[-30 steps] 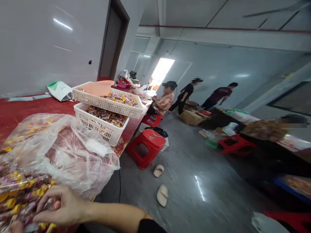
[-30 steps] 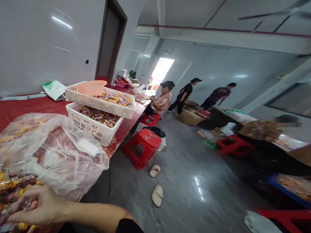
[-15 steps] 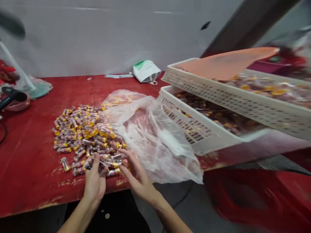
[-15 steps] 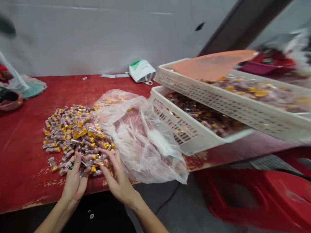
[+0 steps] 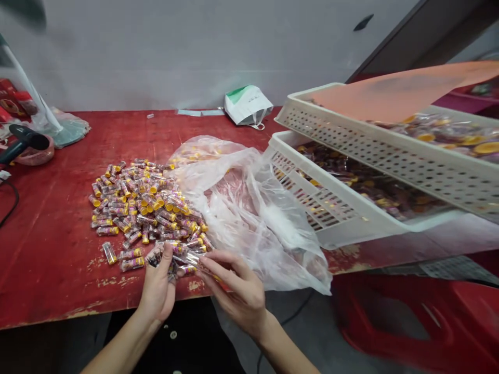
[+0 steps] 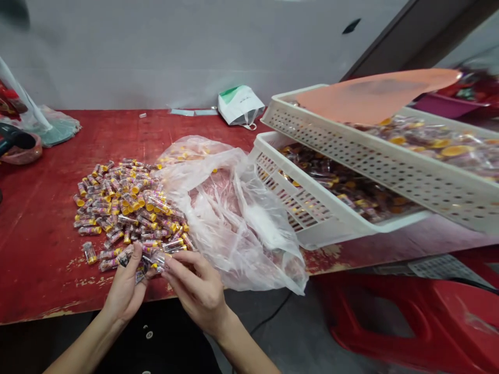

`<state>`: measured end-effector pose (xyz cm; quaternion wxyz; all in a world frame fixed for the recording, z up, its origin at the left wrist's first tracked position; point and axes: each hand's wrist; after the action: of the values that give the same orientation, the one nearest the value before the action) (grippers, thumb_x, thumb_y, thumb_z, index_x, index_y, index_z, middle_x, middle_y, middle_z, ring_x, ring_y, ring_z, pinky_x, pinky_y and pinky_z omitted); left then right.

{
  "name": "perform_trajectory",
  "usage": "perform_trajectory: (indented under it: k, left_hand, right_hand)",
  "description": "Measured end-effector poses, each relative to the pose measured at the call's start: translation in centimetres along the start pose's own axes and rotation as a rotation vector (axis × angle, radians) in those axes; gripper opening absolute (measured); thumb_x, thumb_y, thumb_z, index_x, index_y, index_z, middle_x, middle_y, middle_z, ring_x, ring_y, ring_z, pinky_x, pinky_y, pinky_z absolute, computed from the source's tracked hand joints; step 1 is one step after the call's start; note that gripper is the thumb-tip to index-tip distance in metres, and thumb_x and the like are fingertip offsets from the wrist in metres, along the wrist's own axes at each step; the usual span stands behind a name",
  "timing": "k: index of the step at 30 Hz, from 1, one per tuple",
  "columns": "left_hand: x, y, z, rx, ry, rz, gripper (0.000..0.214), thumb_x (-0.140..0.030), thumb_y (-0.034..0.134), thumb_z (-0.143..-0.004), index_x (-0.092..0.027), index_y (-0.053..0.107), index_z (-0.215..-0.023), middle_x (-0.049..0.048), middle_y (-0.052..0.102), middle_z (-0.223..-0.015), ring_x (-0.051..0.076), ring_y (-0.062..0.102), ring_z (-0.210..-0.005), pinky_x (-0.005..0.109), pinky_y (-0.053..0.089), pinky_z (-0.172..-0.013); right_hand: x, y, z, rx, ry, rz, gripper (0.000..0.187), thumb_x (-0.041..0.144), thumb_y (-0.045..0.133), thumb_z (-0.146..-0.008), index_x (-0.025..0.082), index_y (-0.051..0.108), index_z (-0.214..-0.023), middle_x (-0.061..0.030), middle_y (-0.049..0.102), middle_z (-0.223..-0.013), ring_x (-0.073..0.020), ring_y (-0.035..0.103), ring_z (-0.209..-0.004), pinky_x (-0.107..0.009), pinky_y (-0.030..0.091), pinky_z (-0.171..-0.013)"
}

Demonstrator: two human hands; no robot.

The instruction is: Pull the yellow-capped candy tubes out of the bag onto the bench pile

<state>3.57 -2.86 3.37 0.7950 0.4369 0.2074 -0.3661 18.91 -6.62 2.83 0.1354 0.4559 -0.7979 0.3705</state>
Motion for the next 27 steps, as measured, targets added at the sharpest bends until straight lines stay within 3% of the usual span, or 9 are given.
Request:
perform_trajectory:
  k: [3, 6, 10, 16, 23, 27]
  left_hand:
    - [0.1, -0.1, 0.2, 0.025, -0.004, -0.021, 0.052, -0.048, 0.084, -0.064, -0.014, 0.063, -0.098, 0.0083, 0.071, -0.086, 0.018, 0.067, -0.077, 0.021, 0.044, -0.053]
    - [0.0, -0.1, 0.5, 0.070, 0.038, -0.014, 0.048, -0.041, 0.085, -0.065, -0.015, 0.063, -0.100, 0.0066, 0.072, -0.089, 0.017, 0.067, -0.076, 0.021, 0.044, -0.051]
    - [-0.5, -0.2, 0.7, 0.022, 0.069, -0.024, 0.044, -0.032, 0.088, -0.063, -0.017, 0.065, -0.098, 0.0044, 0.073, -0.090, 0.016, 0.069, -0.078, 0.019, 0.045, -0.052]
    - [-1.0, -0.4, 0.4, -0.030, -0.048, 0.021, 0.042, -0.036, 0.084, -0.068, -0.018, 0.066, -0.101, 0.0074, 0.075, -0.097, 0.020, 0.073, -0.083, 0.018, 0.043, -0.048]
    - [-0.5, -0.7, 0.7, -0.027, -0.049, -0.012, 0.043, -0.031, 0.088, -0.063, -0.018, 0.067, -0.098, 0.0025, 0.072, -0.094, 0.012, 0.065, -0.069, 0.018, 0.042, -0.044]
    - [0.0, -0.8, 0.4, 0.070, 0.008, -0.102, 0.038, -0.034, 0.085, -0.067, -0.015, 0.066, -0.094, 0.0051, 0.072, -0.090, 0.015, 0.065, -0.071, 0.020, 0.045, -0.045]
  right_hand:
    - [0.1, 0.2, 0.1, 0.015, -0.029, -0.023, 0.048, 0.003, 0.067, -0.085, 0.023, 0.063, -0.128, -0.0099, 0.068, -0.106, -0.0186, 0.068, -0.096, -0.031, 0.060, -0.079]
    - [0.4, 0.5, 0.0, -0.064, -0.018, 0.024, 0.050, 0.002, 0.067, -0.084, 0.024, 0.064, -0.129, -0.0101, 0.070, -0.105, -0.0196, 0.069, -0.094, -0.033, 0.060, -0.079]
    - [0.6, 0.1, -0.1, -0.055, 0.127, -0.079, 0.044, 0.003, 0.069, -0.083, 0.024, 0.067, -0.122, -0.0091, 0.070, -0.103, -0.0194, 0.069, -0.094, -0.032, 0.059, -0.079]
    - [-0.1, -0.4, 0.3, -0.101, 0.299, -0.289, 0.030, 0.008, 0.072, -0.082, 0.023, 0.071, -0.108, -0.0085, 0.071, -0.100, -0.0221, 0.068, -0.097, -0.036, 0.058, -0.082]
    - [-0.7, 0.6, 0.4, -0.106, 0.322, -0.296, 0.032, 0.007, 0.072, -0.082, 0.023, 0.071, -0.110, -0.0072, 0.068, -0.101, -0.0199, 0.067, -0.097, -0.035, 0.056, -0.084]
    - [-0.4, 0.1, 0.4, -0.090, 0.220, -0.176, 0.041, 0.004, 0.073, -0.081, 0.025, 0.070, -0.116, -0.0071, 0.068, -0.103, -0.0194, 0.068, -0.094, -0.033, 0.058, -0.080]
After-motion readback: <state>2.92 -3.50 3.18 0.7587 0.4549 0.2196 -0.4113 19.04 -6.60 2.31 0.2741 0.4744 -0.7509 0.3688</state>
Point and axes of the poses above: each hand's wrist, its own z-axis away from the middle knuckle, its own y-axis out of the palm, x = y × z
